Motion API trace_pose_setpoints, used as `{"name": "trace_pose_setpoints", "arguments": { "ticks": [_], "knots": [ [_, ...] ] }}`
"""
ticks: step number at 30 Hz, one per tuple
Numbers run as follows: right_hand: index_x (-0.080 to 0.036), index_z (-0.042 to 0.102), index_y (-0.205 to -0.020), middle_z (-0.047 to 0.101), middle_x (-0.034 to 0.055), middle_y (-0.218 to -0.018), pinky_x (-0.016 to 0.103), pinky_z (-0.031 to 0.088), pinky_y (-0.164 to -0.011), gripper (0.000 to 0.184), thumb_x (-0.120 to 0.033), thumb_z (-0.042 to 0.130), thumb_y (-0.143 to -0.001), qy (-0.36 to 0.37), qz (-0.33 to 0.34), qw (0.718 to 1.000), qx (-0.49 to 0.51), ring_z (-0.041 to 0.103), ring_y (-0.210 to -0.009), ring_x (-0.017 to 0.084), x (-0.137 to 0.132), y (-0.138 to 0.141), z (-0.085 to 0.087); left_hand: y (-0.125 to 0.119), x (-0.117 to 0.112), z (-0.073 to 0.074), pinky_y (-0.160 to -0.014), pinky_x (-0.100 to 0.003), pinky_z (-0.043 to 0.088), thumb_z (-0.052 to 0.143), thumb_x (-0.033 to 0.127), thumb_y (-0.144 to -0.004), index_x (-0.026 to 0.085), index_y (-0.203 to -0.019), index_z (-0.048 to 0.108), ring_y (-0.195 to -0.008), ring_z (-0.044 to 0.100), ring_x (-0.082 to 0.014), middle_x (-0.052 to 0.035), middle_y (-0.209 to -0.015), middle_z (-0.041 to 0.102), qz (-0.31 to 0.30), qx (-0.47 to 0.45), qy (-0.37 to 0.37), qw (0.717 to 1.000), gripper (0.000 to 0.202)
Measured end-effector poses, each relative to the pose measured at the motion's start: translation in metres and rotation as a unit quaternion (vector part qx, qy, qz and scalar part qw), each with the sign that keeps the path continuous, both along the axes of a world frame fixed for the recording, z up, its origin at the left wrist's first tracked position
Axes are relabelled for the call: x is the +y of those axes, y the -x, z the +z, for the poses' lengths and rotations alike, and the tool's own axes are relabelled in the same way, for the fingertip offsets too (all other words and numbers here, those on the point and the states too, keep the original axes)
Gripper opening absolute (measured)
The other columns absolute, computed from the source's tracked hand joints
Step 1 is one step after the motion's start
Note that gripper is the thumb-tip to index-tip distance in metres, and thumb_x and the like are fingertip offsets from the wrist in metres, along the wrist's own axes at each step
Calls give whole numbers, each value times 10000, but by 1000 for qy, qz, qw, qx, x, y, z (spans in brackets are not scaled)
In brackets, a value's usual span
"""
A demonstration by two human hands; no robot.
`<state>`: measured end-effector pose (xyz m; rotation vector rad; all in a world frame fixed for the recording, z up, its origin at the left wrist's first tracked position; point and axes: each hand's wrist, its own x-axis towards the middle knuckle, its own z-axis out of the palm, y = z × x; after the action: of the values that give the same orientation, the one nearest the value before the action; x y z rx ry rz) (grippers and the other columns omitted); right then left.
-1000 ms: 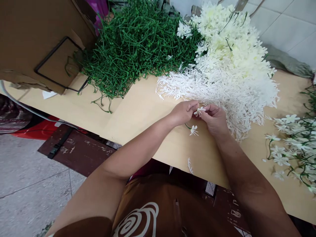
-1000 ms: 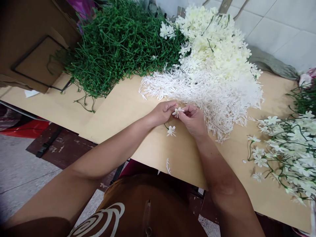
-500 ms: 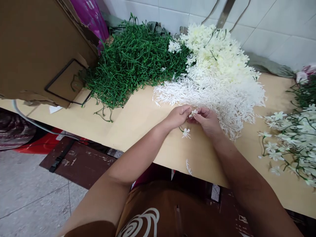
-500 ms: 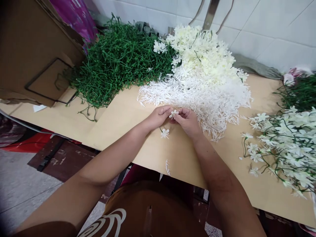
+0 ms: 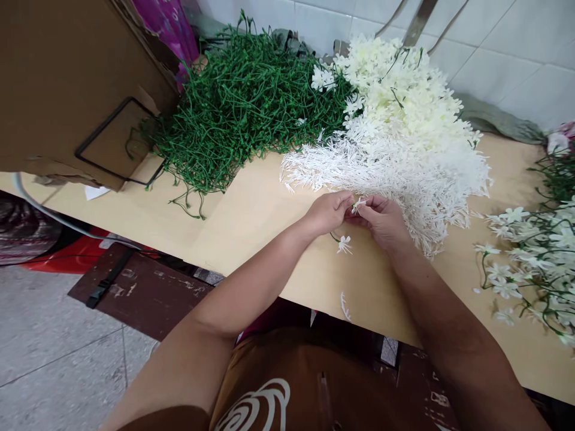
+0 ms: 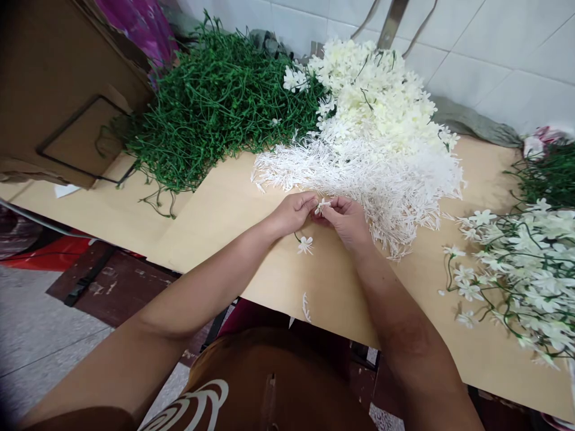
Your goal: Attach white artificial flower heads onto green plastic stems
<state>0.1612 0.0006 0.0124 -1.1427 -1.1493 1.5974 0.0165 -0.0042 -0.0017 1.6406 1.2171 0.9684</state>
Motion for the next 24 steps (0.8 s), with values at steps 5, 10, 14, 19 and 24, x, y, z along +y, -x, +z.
{"name": "trace_pose_setpoints", "arguments": {
  "ticks": [5, 10, 14, 19, 24],
  "knots": [
    [-220, 594, -607, 676, -35, -601, 348, 589, -689, 343, -391, 868, -491, -20, 11, 1000, 10, 649, -562, 142, -1, -2, -1, 0, 0, 2, -615, -252, 363, 419, 229, -900, 181, -617, 450, -625, 437, -127, 16, -595, 455, -1, -21, 13, 1000, 289],
    [-221, 618, -582, 693, -35, -607, 327, 589, -674, 361, -403, 894, -436, -10, 0, 1000, 24, 652, -563, 135, -1, -1, -1, 0, 1, 2, -614, -256, 355, 420, 230, -899, 183, -612, 440, -616, 430, -125, 18, -592, 445, -3, -30, 26, 999, 292],
    [-213, 624, -559, 698, -29, -602, 288, 584, -639, 366, -406, 902, -419, -4, -13, 1000, 27, 662, -587, 129, -2, 1, -1, -1, 1, 0, -625, -263, 363, 417, 232, -901, 186, -620, 441, -622, 437, -131, 14, -605, 462, 3, -7, 15, 1000, 286],
    [-193, 584, -517, 667, -39, -547, 248, 572, -611, 410, -408, 903, -377, 15, -34, 999, 20, 632, -552, 98, -1, 5, 1, -1, 1, 0, -656, -274, 374, 407, 220, -892, 187, -662, 474, -634, 471, -138, 4, -642, 522, 13, 27, 21, 999, 241],
    [-186, 537, -558, 644, -37, -539, 256, 558, -572, 428, -436, 858, -425, 10, -12, 1000, -3, 608, -524, 97, -4, 8, 3, 0, -3, -1, -649, -258, 384, 418, 307, -889, 189, -664, 480, -645, 486, -137, 2, -640, 522, 30, -7, 3, 1000, 261]
  ]
}}
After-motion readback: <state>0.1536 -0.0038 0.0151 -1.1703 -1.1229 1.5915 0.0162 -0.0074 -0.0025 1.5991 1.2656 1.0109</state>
